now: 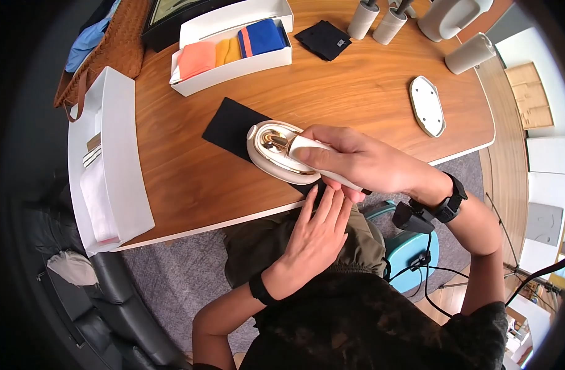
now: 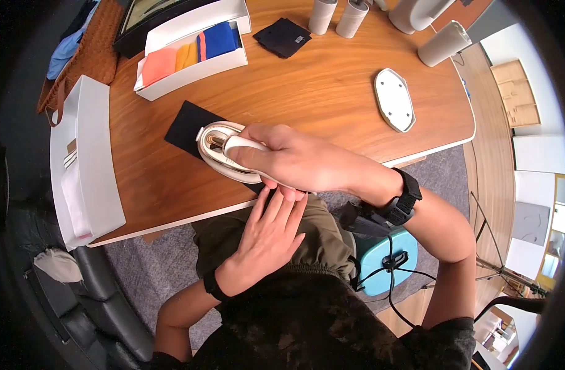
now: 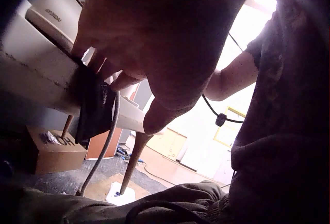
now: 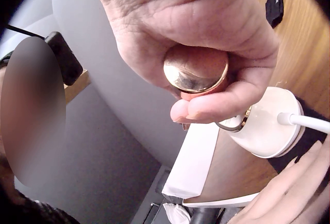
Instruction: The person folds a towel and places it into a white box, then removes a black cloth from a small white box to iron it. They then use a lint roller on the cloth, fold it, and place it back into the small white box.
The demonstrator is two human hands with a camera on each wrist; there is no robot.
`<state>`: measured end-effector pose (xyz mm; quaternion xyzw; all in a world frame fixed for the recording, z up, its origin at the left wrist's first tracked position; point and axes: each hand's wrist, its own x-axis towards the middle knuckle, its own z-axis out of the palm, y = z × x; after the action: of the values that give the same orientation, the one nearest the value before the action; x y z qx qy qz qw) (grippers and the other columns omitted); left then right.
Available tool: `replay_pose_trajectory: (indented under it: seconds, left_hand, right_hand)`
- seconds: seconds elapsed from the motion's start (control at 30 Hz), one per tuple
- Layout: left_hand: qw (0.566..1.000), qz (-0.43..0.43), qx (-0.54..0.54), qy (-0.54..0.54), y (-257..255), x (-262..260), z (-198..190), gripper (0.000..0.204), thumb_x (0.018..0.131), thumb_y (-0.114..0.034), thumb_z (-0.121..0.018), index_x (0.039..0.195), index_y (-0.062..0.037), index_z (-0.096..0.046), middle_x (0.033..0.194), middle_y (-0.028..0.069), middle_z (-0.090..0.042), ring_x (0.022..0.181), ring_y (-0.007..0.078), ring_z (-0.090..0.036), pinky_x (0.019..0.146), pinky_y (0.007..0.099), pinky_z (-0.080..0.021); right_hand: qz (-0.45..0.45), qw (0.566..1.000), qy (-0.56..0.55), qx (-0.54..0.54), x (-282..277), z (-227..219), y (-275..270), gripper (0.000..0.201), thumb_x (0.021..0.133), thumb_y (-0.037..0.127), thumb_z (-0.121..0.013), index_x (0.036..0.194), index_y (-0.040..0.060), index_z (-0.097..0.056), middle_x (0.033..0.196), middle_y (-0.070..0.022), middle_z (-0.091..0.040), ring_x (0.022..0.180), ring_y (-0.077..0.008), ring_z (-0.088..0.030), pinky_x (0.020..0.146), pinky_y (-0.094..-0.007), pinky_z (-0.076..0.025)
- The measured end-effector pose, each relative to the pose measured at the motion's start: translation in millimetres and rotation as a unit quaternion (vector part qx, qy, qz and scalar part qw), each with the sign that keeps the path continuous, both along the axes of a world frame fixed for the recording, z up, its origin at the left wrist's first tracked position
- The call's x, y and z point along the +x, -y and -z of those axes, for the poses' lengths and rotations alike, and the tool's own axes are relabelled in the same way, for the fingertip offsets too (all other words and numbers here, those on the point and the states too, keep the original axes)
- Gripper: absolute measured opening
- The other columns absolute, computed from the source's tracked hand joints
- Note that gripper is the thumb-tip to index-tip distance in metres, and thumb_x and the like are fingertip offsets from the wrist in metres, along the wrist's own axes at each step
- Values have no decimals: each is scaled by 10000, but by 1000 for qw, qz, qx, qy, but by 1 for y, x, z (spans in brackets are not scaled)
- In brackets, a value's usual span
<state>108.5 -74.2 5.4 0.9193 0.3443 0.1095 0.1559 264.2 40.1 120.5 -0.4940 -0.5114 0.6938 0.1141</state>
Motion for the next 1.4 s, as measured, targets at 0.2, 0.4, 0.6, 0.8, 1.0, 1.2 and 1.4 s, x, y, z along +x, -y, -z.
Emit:
replay_pose_trajectory:
  seconds: [0.2, 0.4, 0.6, 0.8, 1.0, 1.2, 1.4]
  left_hand:
    - [999, -2, 23, -32, 3, 2, -4, 786, 869, -332, -741, 1484, 80, -479, 1546, 246, -454, 1489, 371, -365, 1254, 546, -272]
    - [1000, -5, 3, 10, 2, -3, 5, 746, 875, -259, -728, 1481, 91, -470, 1568, 250, -435, 1506, 382, -349, 1264, 524, -272]
    - [983, -28, -45, 176, -18, -15, 2, 459, 877, -151, -721, 1301, 9, -649, 1409, 171, -592, 1316, 348, -535, 1112, 477, -449]
    - [968, -67, 44, 239, -51, -20, 6, 178, 845, -91, -728, 1016, -43, -744, 1032, 114, -639, 1006, 326, -607, 917, 459, -498]
    - [978, -48, 96, 179, -49, -16, 18, 233, 892, -164, -700, 1120, -117, -678, 1053, 63, -602, 1019, 270, -572, 843, 425, -470]
    - [981, -40, 80, 171, -50, -18, 18, 216, 901, -182, -694, 1103, -109, -676, 1080, 61, -598, 1029, 270, -567, 883, 429, -483]
    - [983, -41, 46, 172, -49, -20, 25, 289, 870, -213, -755, 1139, -122, -700, 1100, 84, -608, 1093, 303, -576, 895, 449, -483]
  right_hand:
    - [-7, 1000, -2, 6, -11, 0, -10, 382, 1106, 380, -547, 1215, 20, -614, 684, 22, -523, 491, -49, -475, 452, -228, -383]
    - [5, 1000, -24, 8, -22, 12, -17, 431, 1097, 402, -554, 1255, 5, -614, 707, 16, -543, 484, -51, -478, 441, -230, -384]
    - [9, 1000, -25, 1, -25, 8, -18, 440, 1093, 414, -563, 1243, 3, -613, 707, 11, -554, 469, -49, -480, 428, -218, -380]
    - [13, 999, -39, 9, -23, 14, -18, 421, 1087, 398, -564, 1170, -11, -615, 691, 6, -553, 489, -66, -499, 432, -232, -395]
    - [13, 999, -40, 3, -21, 14, -18, 440, 1075, 408, -572, 1134, -24, -629, 725, -13, -571, 535, -83, -529, 449, -244, -418]
    - [19, 1000, -20, 3, -24, 5, -16, 371, 1096, 371, -560, 1168, 13, -620, 670, 18, -541, 465, -50, -473, 425, -228, -380]
    - [30, 998, -28, 41, -13, 7, -8, 375, 1098, 360, -563, 1136, -9, -613, 677, 20, -545, 471, -49, -478, 431, -228, -387]
